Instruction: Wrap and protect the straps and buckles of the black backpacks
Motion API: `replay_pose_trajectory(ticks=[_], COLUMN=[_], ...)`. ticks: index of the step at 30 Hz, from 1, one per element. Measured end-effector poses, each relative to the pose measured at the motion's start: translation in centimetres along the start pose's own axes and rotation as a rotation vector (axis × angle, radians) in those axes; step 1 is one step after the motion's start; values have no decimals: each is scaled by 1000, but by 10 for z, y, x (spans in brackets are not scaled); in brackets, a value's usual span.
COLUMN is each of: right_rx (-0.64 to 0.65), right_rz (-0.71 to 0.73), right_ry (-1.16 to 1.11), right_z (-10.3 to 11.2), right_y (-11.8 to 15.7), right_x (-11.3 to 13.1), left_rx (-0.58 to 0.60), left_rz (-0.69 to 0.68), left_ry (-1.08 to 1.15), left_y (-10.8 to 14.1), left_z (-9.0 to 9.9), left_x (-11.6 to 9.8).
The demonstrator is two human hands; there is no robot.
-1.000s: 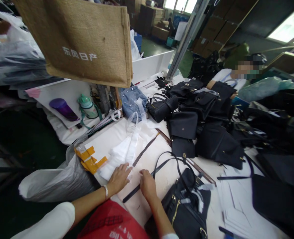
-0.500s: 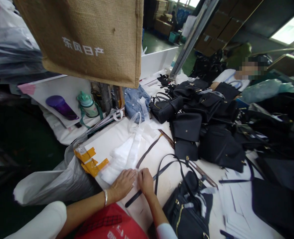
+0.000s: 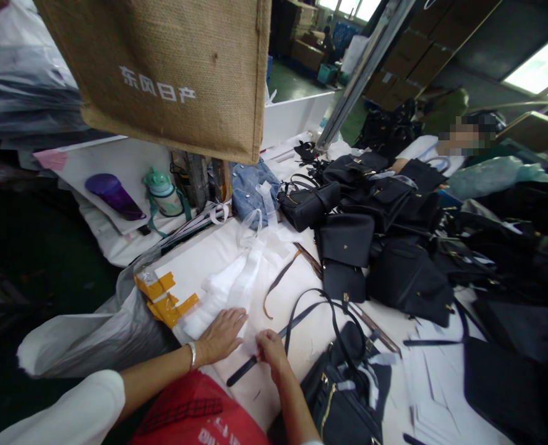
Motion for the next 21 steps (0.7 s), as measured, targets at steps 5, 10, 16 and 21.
replay_pose_trajectory(ticks=[5,10,16,21], right_rx=[223,474,410,372], right_rz=[-52,5,295,458], right_ry=[98,267,985,915], right_z=[-23,-35,-6,13], right_y=[17,56,69,78], right_x=[-2,5,42,73], left_rx=[21,55,-70,396], left_rz=[31,50,20,-372], left_ry=[-20,3,201,470], left_y=[-4,-7,-11,-16], left_z=[0,-3,53,67], left_x=[-4,-2,-31,-76])
Point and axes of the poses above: each hand's wrist, its own y-axis away from the middle knuckle, its own z-axis out of the back of the hand, x = y × z, the point moved 5 cm from there along -y, towards the middle knuckle, and after that the axes turned 15 degrees about z, right-handed, at the moved point
